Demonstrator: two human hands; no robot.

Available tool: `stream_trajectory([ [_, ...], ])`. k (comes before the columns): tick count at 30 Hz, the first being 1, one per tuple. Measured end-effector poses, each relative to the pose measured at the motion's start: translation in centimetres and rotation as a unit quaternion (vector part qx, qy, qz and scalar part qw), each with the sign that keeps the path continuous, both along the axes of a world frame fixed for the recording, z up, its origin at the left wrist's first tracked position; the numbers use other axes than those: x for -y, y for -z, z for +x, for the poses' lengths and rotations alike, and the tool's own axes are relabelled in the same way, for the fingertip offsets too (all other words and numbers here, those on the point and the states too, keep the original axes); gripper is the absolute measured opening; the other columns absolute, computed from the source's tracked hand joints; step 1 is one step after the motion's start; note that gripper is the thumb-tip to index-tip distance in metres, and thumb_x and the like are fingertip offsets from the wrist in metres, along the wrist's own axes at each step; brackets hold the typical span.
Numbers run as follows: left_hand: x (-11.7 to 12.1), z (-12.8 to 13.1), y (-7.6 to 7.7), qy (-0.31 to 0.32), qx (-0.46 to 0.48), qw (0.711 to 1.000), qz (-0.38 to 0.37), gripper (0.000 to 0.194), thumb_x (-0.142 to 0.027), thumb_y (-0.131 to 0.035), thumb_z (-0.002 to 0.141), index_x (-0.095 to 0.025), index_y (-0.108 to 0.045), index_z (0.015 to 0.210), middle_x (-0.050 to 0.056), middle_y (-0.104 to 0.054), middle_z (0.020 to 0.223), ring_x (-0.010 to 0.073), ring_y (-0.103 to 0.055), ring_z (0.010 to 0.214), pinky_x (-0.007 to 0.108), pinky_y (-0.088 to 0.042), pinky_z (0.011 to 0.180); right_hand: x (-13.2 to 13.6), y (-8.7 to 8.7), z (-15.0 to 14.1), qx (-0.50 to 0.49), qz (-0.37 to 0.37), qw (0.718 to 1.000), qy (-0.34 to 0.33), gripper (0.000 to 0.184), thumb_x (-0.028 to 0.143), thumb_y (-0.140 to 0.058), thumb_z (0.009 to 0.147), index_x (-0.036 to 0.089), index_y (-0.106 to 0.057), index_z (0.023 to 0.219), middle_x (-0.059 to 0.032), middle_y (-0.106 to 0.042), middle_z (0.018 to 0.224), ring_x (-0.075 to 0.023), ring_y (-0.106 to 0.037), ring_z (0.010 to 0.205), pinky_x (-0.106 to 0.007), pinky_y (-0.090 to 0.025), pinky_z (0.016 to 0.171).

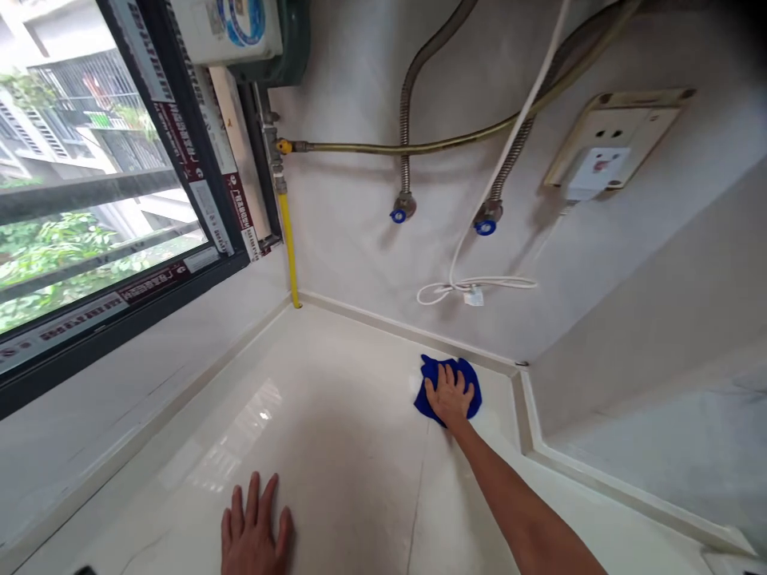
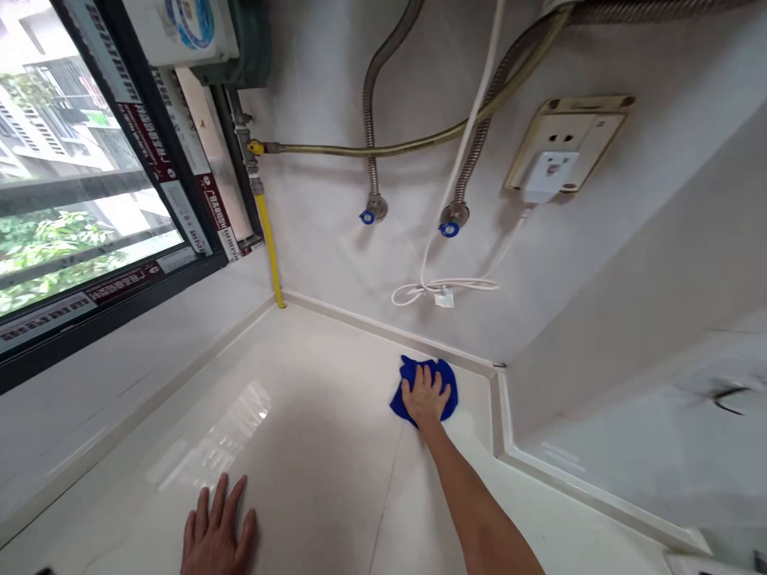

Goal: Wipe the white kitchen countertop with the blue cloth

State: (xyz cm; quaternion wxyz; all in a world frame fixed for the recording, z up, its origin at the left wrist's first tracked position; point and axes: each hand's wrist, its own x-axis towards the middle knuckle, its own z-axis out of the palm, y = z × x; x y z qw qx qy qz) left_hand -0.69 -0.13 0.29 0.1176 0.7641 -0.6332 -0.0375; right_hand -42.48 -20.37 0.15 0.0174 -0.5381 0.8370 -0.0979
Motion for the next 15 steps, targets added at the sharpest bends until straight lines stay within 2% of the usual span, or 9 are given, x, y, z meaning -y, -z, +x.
stream_trajectory([
  [4, -0.2, 0.1, 0.0, -0.001, -0.009, 1.000, -0.002, 0.057, -0.047, -0.035, 0.094, -0.028, -0.041, 0.148, 0.006, -0.033, 0.166, 0.0321, -0.015, 0.157, 0.060, -0.023, 0.126, 1.9, -0.2, 9.0, 0.028, 0.022, 0.992, -0.122, 0.065, 0.045, -0.027, 0.097, 0.017, -0.026, 0.156, -0.0080, -0.023, 0.165, -0.0348, -0.012, 0.151, -0.062, -0.008, 0.122],
  [7, -0.2, 0.1, -0.3, -0.006, -0.016, 1.000, 0.000, 0.055, -0.044, -0.031, 0.096, -0.028, -0.043, 0.147, 0.006, -0.035, 0.165, 0.0328, -0.016, 0.156, 0.059, -0.023, 0.126, 0.3, -0.9, 15.8, 0.062, 0.029, 0.967, -0.245, 0.066, 0.048, -0.029, 0.098, 0.018, -0.024, 0.157, -0.0065, -0.019, 0.166, -0.0343, -0.008, 0.152, -0.061, -0.003, 0.124],
  [9, -0.2, 0.1, -0.4, -0.007, -0.017, 1.000, -0.004, 0.054, -0.043, -0.028, 0.097, -0.027, -0.044, 0.146, 0.007, -0.037, 0.164, 0.0335, -0.018, 0.156, 0.059, -0.025, 0.126, -2.3, -1.7, 19.3, 0.086, 0.031, 0.941, -0.325, 0.067, 0.053, -0.031, 0.098, 0.020, -0.025, 0.156, -0.0055, -0.020, 0.166, -0.0329, -0.008, 0.153, -0.061, -0.002, 0.124],
  [11, -0.1, 0.1, -0.6, -0.004, -0.017, 1.000, -0.007, 0.054, -0.042, -0.025, 0.098, -0.027, -0.045, 0.146, 0.008, -0.038, 0.163, 0.0341, -0.018, 0.156, 0.060, -0.026, 0.125, -5.7, -2.7, 21.4, 0.106, 0.033, 0.913, -0.392, 0.069, 0.057, -0.037, 0.097, 0.023, -0.027, 0.156, -0.0032, -0.022, 0.165, -0.0302, -0.009, 0.153, -0.059, -0.005, 0.126],
  [13, 0.0, 0.0, -0.9, -0.002, -0.021, 1.000, -0.008, 0.054, -0.041, -0.022, 0.098, -0.027, -0.046, 0.145, 0.009, -0.038, 0.163, 0.0352, -0.020, 0.155, 0.060, -0.026, 0.124, -9.6, -3.6, 22.1, 0.134, 0.036, 0.883, -0.449, 0.069, 0.058, -0.039, 0.097, 0.025, -0.026, 0.156, -0.0025, -0.023, 0.165, -0.0283, -0.009, 0.154, -0.059, -0.007, 0.127],
  [15, 0.0, -0.1, -1.2, -0.004, -0.030, 0.999, -0.011, 0.056, -0.041, -0.019, 0.098, -0.026, -0.047, 0.145, 0.009, -0.038, 0.163, 0.0363, -0.021, 0.155, 0.060, -0.026, 0.124, -13.4, -4.4, 21.7, 0.180, 0.040, 0.847, -0.498, 0.069, 0.057, -0.038, 0.098, 0.023, -0.024, 0.156, -0.0058, -0.020, 0.165, -0.0300, -0.006, 0.154, -0.063, -0.005, 0.126],
])
